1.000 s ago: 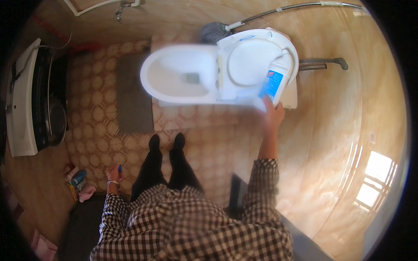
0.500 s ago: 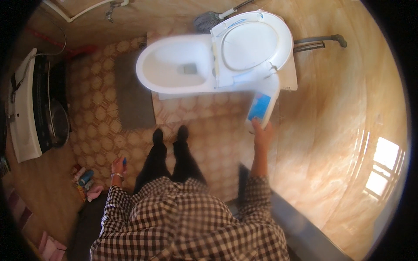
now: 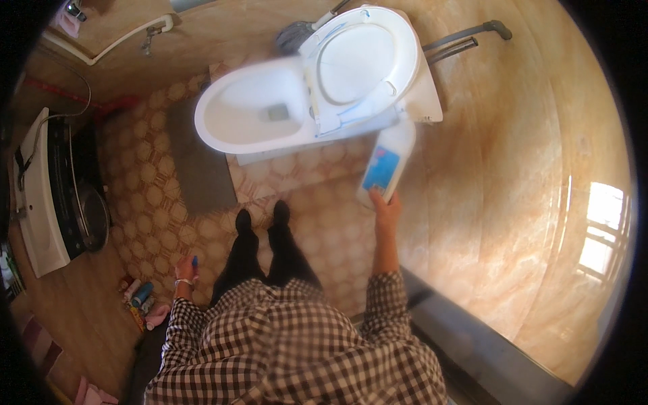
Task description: The person pours cleaning liquid into a toilet bowl and onto the seat, then replaces the cap on the bottle.
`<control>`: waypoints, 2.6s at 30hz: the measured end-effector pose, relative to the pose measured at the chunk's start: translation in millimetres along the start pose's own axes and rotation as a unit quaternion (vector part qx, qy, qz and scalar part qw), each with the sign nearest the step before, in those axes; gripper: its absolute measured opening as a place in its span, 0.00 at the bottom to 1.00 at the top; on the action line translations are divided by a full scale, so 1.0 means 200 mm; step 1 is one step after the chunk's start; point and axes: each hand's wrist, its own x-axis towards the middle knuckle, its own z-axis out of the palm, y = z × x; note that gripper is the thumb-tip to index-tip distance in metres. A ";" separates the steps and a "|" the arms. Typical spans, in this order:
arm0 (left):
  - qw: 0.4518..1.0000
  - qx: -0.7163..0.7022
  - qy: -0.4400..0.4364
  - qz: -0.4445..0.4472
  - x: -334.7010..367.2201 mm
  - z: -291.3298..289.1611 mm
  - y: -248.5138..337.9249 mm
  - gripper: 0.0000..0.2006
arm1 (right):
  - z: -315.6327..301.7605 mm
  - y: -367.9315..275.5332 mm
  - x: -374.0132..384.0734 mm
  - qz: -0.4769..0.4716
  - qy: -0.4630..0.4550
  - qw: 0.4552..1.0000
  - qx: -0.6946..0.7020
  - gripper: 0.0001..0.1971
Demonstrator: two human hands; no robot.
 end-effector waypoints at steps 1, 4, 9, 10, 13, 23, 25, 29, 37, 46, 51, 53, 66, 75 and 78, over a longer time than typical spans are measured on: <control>0.995 -0.069 -0.012 -0.066 0.02 0.01 0.01 0.14 | -0.03 0.03 0.02 -0.011 0.006 0.999 -0.042 0.16; 0.941 -0.237 -0.071 -0.229 0.04 -0.11 0.25 0.11 | -0.04 -0.03 -0.01 0.000 0.023 0.996 -0.088 0.16; 0.931 -0.347 0.024 -0.113 0.06 -0.05 0.19 0.12 | 0.02 -0.07 -0.02 -0.017 0.037 0.993 -0.110 0.16; 0.832 -0.524 -0.004 -0.182 0.09 -0.05 0.25 0.11 | 0.00 -0.05 -0.01 -0.029 0.036 0.990 -0.133 0.17; 0.661 -0.712 -0.046 -0.234 0.25 -0.15 0.52 0.09 | 0.02 -0.02 0.00 -0.043 0.040 0.979 -0.196 0.17; 0.888 -0.404 -0.057 0.213 0.73 -0.75 2.11 0.07 | 0.01 -0.18 0.01 -0.005 0.015 0.993 -0.117 0.19; 0.900 -0.328 0.000 0.286 0.76 -0.80 2.47 0.09 | -0.01 -0.19 0.02 -0.009 0.007 0.989 -0.148 0.18; 0.917 -0.222 0.060 0.326 0.78 -0.87 3.04 0.12 | 0.02 -0.01 -0.03 -0.006 0.014 0.993 -0.117 0.20; 0.939 0.001 0.118 0.324 0.84 -0.98 3.52 0.22 | -0.01 -0.16 -0.04 0.016 -0.060 0.990 -0.130 0.24; 0.923 -0.072 0.146 0.349 0.85 -1.08 3.23 0.22 | -0.06 -0.23 -0.02 -0.043 -0.022 0.989 -0.137 0.22; 0.911 -0.111 0.204 0.342 0.85 -1.14 2.89 0.15 | -0.04 -0.31 -0.05 -0.018 -0.037 0.994 -0.105 0.21; 0.918 -0.154 0.199 0.307 0.79 -1.14 2.76 0.16 | -0.05 -0.26 -0.04 -0.045 -0.024 0.991 -0.126 0.21; 0.902 -0.409 0.134 -0.006 0.97 -0.99 1.81 0.13 | 0.05 -0.17 -0.09 0.000 -0.113 0.951 -0.286 0.21; 0.879 -0.465 0.019 -0.108 1.09 -0.85 1.59 0.11 | 0.26 0.05 -0.21 0.034 -0.273 0.921 -0.274 0.25; 0.861 -0.490 -0.015 -0.133 1.14 -0.79 1.50 0.11 | 0.34 0.12 -0.23 0.057 -0.269 0.911 -0.308 0.25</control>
